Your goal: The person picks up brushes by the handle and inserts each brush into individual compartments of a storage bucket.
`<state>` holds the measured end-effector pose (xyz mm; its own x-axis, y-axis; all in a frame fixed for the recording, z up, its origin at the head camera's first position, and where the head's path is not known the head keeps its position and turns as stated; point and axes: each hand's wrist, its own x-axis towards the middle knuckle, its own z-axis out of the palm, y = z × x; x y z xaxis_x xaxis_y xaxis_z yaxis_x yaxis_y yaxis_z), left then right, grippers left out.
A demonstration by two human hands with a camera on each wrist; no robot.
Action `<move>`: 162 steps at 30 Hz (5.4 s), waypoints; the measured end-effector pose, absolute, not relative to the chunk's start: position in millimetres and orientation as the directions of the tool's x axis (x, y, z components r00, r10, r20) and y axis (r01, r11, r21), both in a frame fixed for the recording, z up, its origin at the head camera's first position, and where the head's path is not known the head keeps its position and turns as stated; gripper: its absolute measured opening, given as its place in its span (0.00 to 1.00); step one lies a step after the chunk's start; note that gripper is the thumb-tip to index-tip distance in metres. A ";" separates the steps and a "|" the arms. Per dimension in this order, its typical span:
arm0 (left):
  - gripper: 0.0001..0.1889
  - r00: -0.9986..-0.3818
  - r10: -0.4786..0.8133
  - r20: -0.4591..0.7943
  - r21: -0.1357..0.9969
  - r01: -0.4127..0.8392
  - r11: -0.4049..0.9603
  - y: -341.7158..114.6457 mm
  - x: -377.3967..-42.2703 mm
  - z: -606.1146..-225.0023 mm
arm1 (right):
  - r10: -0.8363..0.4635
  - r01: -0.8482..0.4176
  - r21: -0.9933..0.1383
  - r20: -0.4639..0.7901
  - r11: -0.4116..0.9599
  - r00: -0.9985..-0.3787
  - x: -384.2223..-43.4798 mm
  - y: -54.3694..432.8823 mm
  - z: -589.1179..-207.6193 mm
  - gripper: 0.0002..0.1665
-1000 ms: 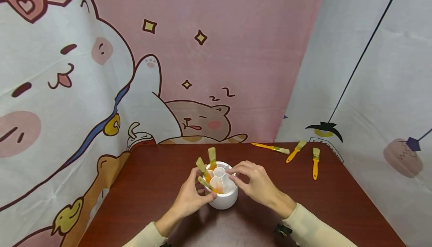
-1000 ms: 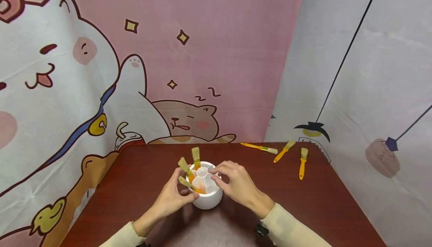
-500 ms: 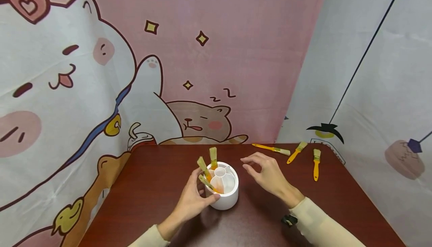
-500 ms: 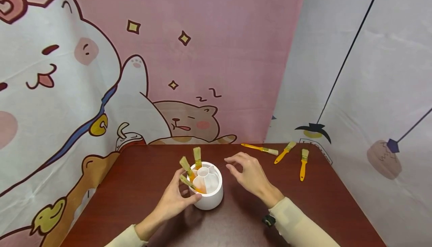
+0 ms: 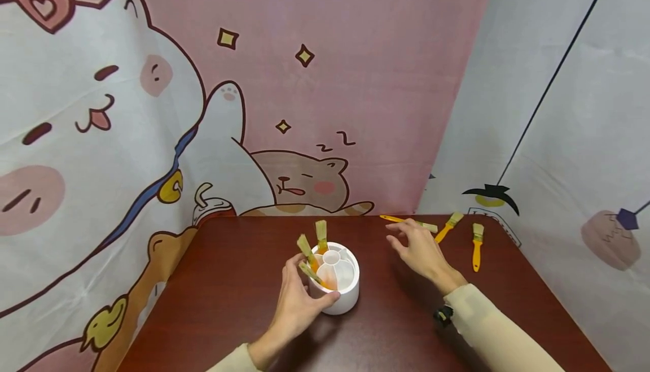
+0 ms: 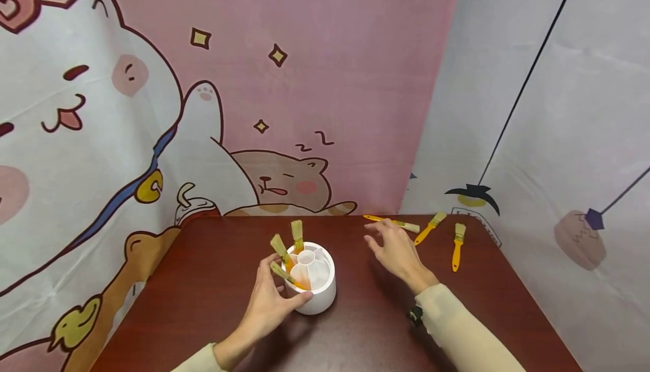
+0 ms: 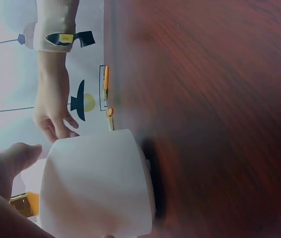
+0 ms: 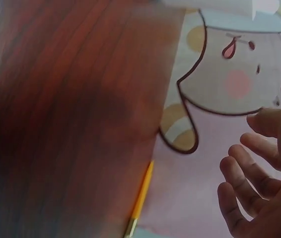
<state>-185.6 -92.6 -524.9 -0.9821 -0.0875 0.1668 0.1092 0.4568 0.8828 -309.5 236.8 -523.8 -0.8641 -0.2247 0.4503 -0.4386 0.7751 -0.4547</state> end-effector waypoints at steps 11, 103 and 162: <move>0.60 -0.977 -0.099 0.188 0.883 0.124 0.453 -89.7 -188.4 -523.4 | -0.167 -0.307 -0.425 0.336 0.851 -0.927 -337.9 265.3 -543.5 0.25; 0.56 -0.988 0.069 0.138 0.868 0.154 0.471 -111.8 -198.1 -516.9 | -0.055 -0.204 -0.491 0.301 0.847 -0.952 -357.0 283.4 -566.1 0.15; 0.53 -0.981 0.153 0.120 0.894 0.173 0.413 -119.5 -199.6 -516.5 | -0.127 -0.437 -0.538 0.518 0.721 -0.846 -244.3 211.9 -460.5 0.11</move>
<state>-199.6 -119.5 -516.5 -0.9810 0.1526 0.1199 0.1735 0.4126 0.8942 -244.3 211.9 -460.5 -0.8458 -0.1266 0.5183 -0.4374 0.7208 -0.5378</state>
